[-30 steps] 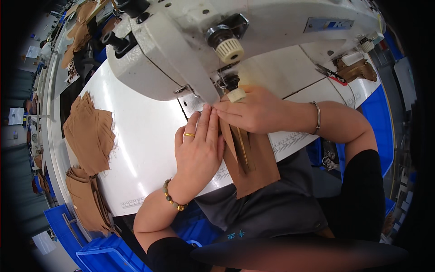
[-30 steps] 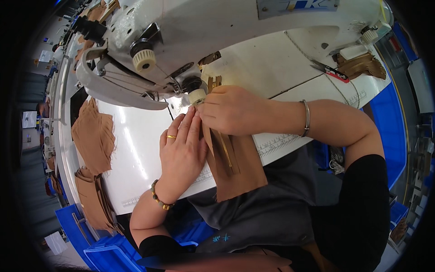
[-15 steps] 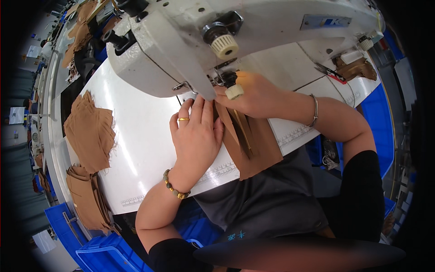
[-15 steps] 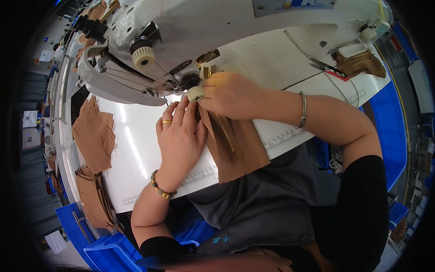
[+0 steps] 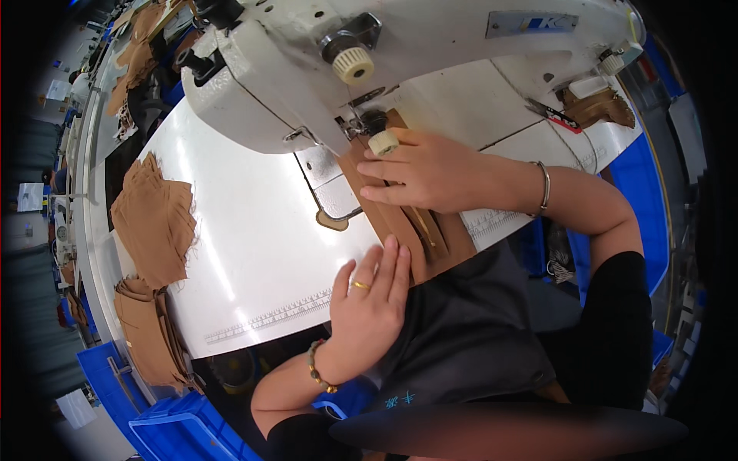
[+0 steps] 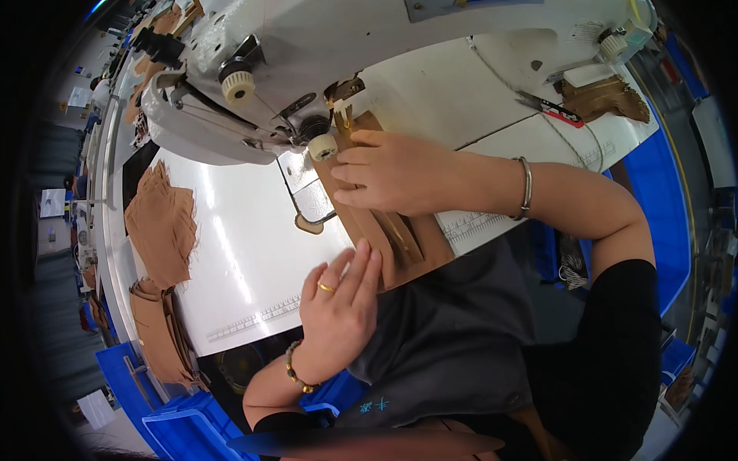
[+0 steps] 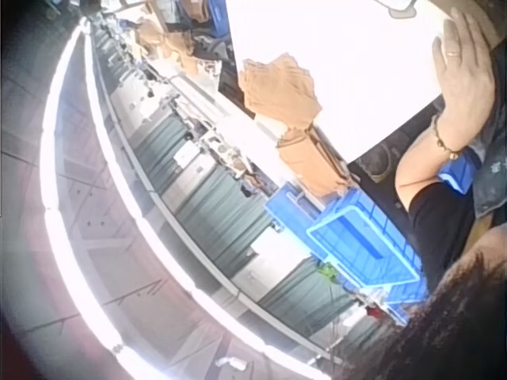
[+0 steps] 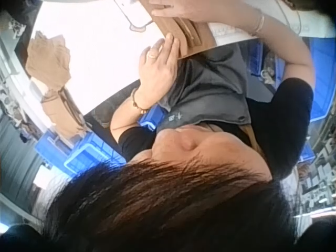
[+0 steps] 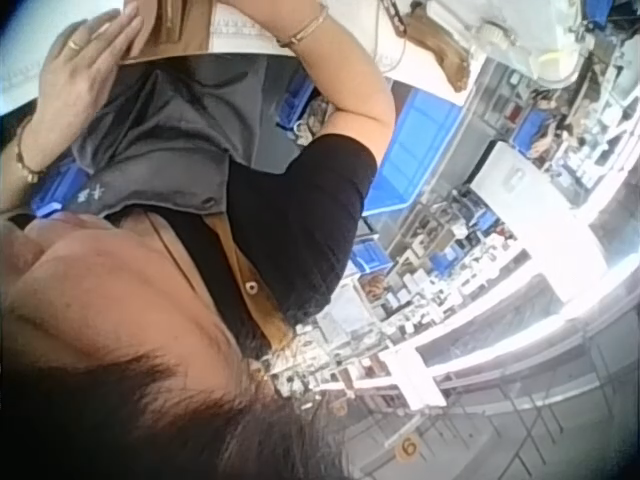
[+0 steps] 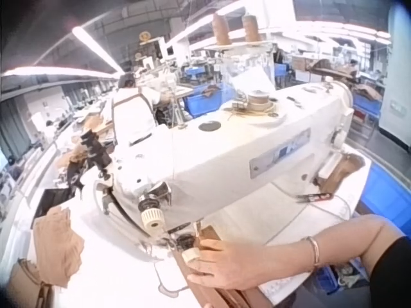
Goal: The recorder is using a sewing machine to stitch a leather bag.
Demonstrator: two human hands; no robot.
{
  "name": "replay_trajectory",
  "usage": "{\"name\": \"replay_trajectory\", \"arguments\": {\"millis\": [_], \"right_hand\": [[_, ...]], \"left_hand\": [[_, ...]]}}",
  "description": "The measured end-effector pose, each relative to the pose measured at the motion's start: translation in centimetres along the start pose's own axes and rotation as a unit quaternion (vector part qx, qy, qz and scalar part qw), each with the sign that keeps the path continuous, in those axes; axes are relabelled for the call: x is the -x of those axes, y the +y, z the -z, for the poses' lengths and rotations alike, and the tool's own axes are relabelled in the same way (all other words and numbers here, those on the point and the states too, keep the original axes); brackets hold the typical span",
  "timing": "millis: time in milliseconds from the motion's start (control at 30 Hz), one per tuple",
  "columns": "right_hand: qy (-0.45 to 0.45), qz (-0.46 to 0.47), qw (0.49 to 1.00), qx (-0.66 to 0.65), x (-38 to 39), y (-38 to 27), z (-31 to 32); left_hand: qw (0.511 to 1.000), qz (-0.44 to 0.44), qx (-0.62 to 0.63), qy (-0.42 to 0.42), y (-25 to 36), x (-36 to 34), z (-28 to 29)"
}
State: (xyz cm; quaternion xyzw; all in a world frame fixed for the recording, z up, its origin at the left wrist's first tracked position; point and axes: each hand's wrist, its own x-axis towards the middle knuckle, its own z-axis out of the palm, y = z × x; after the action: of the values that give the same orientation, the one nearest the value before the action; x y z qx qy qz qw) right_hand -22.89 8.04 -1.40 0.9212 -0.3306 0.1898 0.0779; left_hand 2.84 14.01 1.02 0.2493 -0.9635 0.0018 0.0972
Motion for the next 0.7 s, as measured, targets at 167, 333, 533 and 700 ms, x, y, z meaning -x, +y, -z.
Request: {"name": "replay_trajectory", "arguments": {"millis": [167, 333, 533, 700], "right_hand": [[-0.045, 0.008, 0.995, -0.085, 2.7, -5.7, 2.8], [-0.061, -0.021, 0.995, -0.082, 4.5, -8.9, 3.7], [-0.053, -0.009, 0.995, -0.080, 4.9, -9.0, 3.4], [-0.004, 0.011, 0.990, -0.138, 4.4, -7.6, 3.2]], "left_hand": [[0.998, -0.007, -0.002, 0.062, 2.5, 2.6, -0.7], [0.995, -0.020, 0.037, 0.089, 1.8, 2.4, 0.2], [0.988, 0.053, 0.099, 0.110, -4.6, -3.2, 0.9], [0.997, 0.033, -0.017, 0.072, -7.4, -7.1, -0.9]]}}
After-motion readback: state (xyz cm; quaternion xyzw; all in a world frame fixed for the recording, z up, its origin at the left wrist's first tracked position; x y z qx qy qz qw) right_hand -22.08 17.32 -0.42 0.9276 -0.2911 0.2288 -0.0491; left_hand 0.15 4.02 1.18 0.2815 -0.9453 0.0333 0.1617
